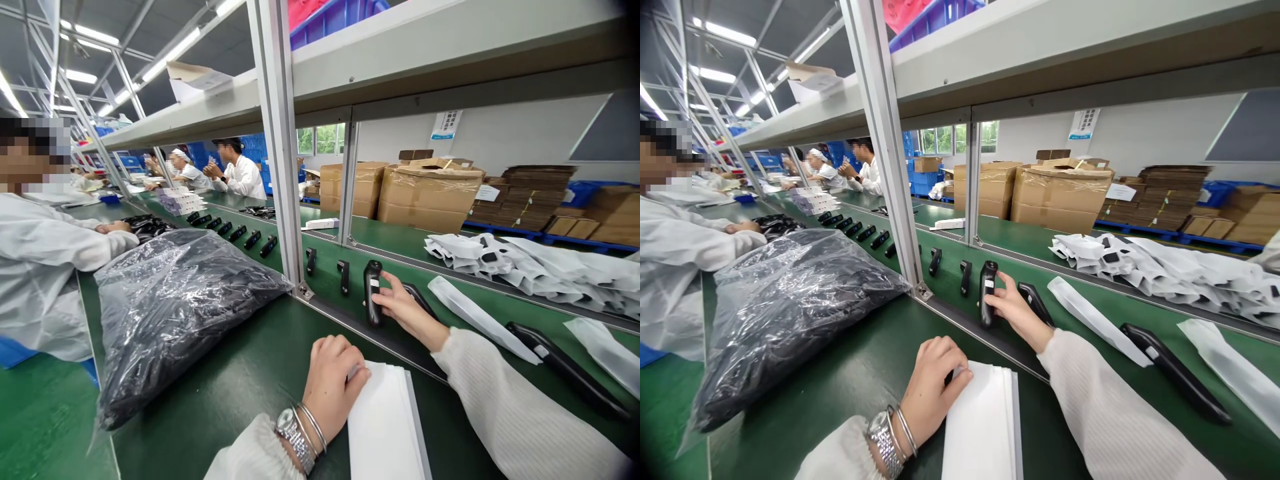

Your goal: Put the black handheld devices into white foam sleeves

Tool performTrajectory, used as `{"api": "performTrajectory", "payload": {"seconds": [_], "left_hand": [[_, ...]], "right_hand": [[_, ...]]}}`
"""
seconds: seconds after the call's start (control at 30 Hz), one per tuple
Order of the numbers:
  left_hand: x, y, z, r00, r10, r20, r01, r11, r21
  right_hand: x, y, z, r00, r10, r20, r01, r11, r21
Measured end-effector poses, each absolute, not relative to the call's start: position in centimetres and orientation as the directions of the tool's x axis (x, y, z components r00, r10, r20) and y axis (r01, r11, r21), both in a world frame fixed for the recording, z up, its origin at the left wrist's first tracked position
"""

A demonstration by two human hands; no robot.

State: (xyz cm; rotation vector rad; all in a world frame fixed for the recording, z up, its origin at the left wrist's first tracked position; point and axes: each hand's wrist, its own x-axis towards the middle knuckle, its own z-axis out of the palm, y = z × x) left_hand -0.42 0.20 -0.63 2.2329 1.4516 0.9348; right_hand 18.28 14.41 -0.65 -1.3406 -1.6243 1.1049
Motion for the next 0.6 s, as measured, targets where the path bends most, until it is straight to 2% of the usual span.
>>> {"api": "performTrajectory", "payload": {"seconds": [0.07, 0.13, 0.2, 0.3, 0.43, 0.53, 0.6], "left_hand": [[-0.4, 0.1, -0.6, 0.249, 0.898, 0.363, 0.683, -0.428, 0.592], [-0.3, -0.1, -0.6, 0.234, 0.899, 0.370, 0.663, -0.426, 0.616], [-0.1, -0.5, -0.4, 0.219, 0.903, 0.370, 0.633, -0.420, 0.651], [0.1, -1.1, -0.1, 0.195, 0.908, 0.370, 0.560, -0.413, 0.718], [0.2, -1.3, 0.5, 0.078, 0.899, 0.431, 0.429, -0.421, 0.799], [0.0, -0.8, 0.6, -0.079, 0.896, 0.436, 0.371, -0.380, 0.847], [-0.1, -0.2, 0.4, -0.120, 0.903, 0.412, 0.362, -0.346, 0.865]], "right_hand": [[18.4, 11.6, -0.3, -0.242, 0.968, 0.061, 0.113, 0.091, -0.989], [18.3, 9.3, -0.2, -0.285, 0.953, 0.102, -0.117, 0.071, -0.991], [18.0, 7.7, -0.3, -0.315, 0.942, 0.113, -0.220, 0.044, -0.974], [17.6, 6.0, -0.5, -0.367, 0.920, 0.137, -0.192, 0.070, -0.979], [16.8, 4.0, -0.1, -0.515, 0.838, 0.182, -0.009, 0.207, -0.978], [16.1, 2.6, 0.0, -0.643, 0.756, 0.118, 0.022, 0.173, -0.985], [15.9, 2.4, -0.1, -0.654, 0.753, 0.077, 0.047, 0.141, -0.989]]}}
